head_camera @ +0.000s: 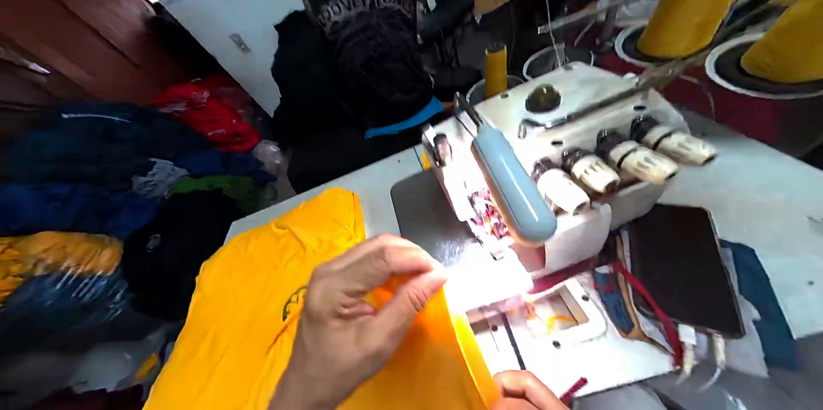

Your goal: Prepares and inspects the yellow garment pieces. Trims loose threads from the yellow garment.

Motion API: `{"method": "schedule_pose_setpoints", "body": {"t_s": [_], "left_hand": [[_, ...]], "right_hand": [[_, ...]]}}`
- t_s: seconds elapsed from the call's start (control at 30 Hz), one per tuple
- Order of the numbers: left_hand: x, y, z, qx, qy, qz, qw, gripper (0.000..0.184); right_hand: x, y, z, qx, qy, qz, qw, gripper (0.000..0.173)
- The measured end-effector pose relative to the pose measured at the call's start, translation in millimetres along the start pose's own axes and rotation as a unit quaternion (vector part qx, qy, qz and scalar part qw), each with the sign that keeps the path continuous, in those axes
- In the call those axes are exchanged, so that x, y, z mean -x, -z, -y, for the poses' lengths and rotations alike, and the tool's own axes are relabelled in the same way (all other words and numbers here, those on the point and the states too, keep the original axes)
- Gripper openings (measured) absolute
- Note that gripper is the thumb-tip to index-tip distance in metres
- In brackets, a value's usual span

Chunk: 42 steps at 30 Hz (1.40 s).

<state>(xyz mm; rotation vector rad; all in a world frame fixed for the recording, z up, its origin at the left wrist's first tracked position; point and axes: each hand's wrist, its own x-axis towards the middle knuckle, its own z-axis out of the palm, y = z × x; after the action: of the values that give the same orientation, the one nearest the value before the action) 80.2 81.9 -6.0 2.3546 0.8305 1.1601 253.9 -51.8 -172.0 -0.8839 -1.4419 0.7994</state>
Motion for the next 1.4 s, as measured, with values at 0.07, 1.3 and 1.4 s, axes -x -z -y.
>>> {"method": "schedule_pose_setpoints", "body": {"t_s": [0.07,1.3,1.4], "left_hand": [[-0.2,6.2,-5.8,-0.03,-0.004,-0.013,0.999,0.005],[-12.5,34.8,38.7,-0.089,0.064,-0.079,0.991,0.007],[-9.1,23.3,45.4,-0.051,0.086,-0.089,0.991,0.007]], "right_hand": [[8.4,3.9,-1.5,0.033,-0.001,0.009,0.999,0.018],[7.3,57.8,30.0,-0.12,-0.187,0.014,0.975,0.022],[7.0,54.5,30.3,-0.157,-0.258,-0.053,0.952,0.008]]}}
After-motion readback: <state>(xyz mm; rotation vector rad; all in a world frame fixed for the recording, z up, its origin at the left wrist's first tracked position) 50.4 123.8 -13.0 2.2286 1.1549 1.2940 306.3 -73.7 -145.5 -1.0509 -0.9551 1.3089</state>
